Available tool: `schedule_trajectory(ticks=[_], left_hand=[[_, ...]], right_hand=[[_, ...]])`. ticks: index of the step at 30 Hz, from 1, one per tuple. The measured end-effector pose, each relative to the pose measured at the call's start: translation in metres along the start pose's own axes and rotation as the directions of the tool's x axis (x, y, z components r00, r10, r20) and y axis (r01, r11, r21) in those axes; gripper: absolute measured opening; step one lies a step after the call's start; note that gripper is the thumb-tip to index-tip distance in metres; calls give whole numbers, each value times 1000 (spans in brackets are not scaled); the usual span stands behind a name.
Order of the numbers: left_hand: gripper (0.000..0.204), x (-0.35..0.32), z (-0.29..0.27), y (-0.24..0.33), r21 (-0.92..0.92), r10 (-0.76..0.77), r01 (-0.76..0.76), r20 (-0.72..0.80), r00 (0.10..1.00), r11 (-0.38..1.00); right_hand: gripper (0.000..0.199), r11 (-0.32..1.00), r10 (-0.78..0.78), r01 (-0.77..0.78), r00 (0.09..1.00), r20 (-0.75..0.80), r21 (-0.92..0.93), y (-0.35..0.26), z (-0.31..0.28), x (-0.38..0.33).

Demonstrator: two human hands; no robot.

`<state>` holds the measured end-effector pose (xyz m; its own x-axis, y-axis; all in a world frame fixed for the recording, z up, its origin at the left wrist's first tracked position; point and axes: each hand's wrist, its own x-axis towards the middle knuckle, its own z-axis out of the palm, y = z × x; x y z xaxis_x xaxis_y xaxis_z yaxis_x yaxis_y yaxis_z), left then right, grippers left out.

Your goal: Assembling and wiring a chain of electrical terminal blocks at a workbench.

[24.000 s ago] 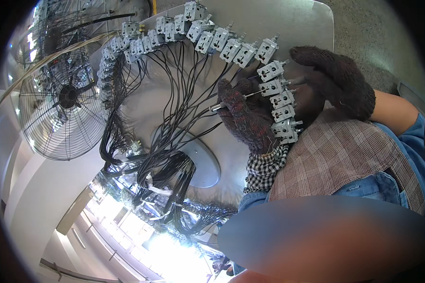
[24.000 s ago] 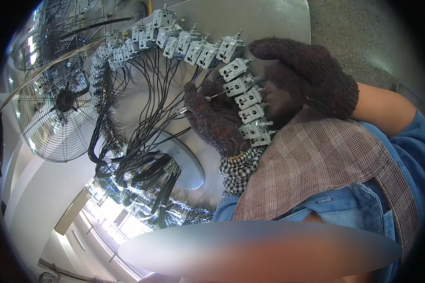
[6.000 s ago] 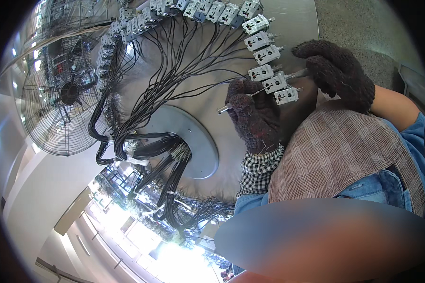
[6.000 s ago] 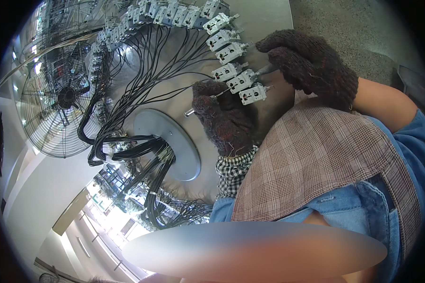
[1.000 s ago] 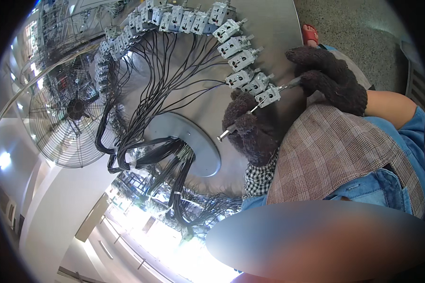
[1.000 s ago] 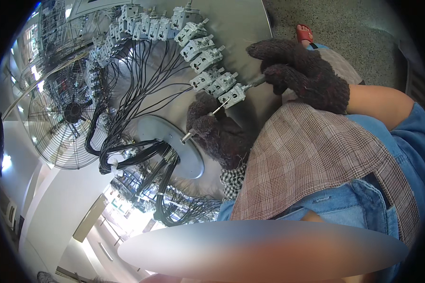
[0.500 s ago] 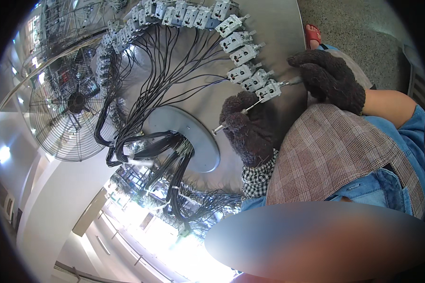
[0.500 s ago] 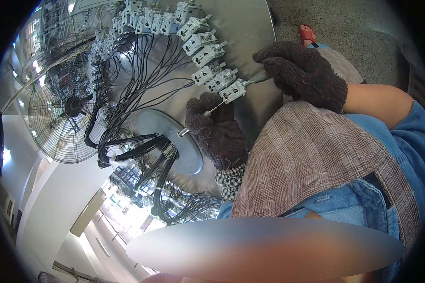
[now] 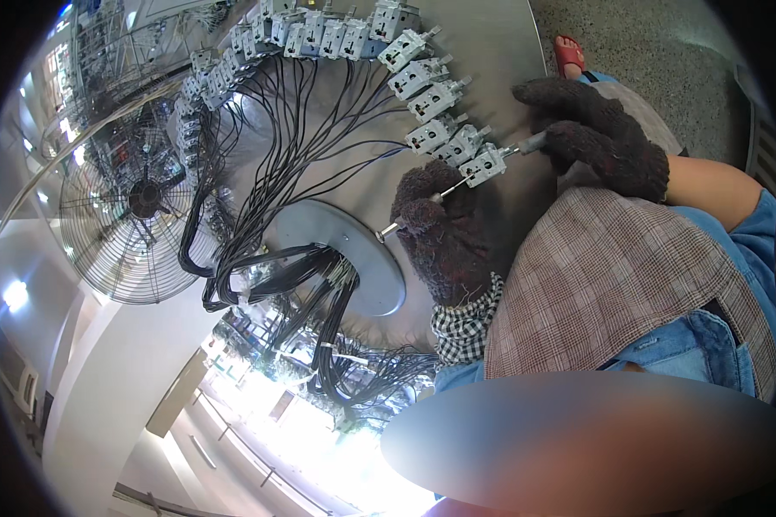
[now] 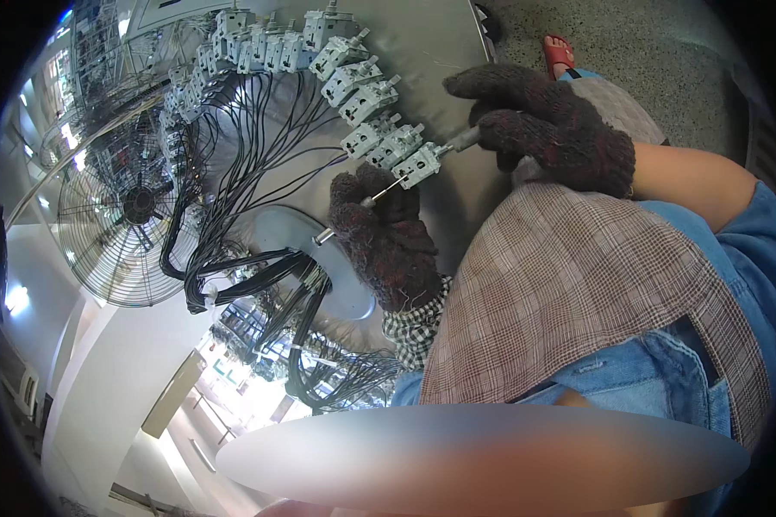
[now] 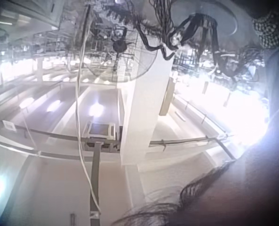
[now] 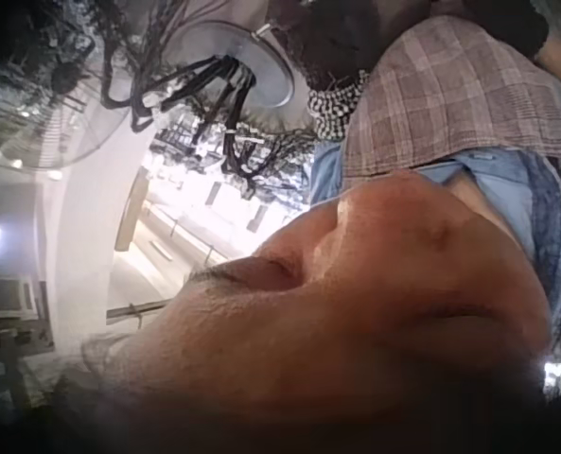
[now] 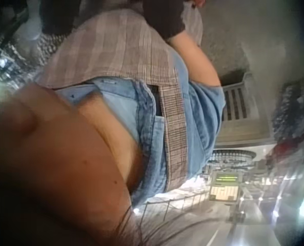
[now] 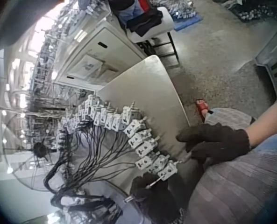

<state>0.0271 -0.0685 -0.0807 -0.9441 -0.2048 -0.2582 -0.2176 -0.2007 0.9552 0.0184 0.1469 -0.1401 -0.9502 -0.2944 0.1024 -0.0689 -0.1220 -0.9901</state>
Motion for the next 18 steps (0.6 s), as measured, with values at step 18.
schedule_trajectory(ticks=[18], left_hand=[[50,6,-2,1,7,-25,25,-16,1000,1000]], right_hand=[[35,777,-352,335,933,73,-533,24,2,3]])
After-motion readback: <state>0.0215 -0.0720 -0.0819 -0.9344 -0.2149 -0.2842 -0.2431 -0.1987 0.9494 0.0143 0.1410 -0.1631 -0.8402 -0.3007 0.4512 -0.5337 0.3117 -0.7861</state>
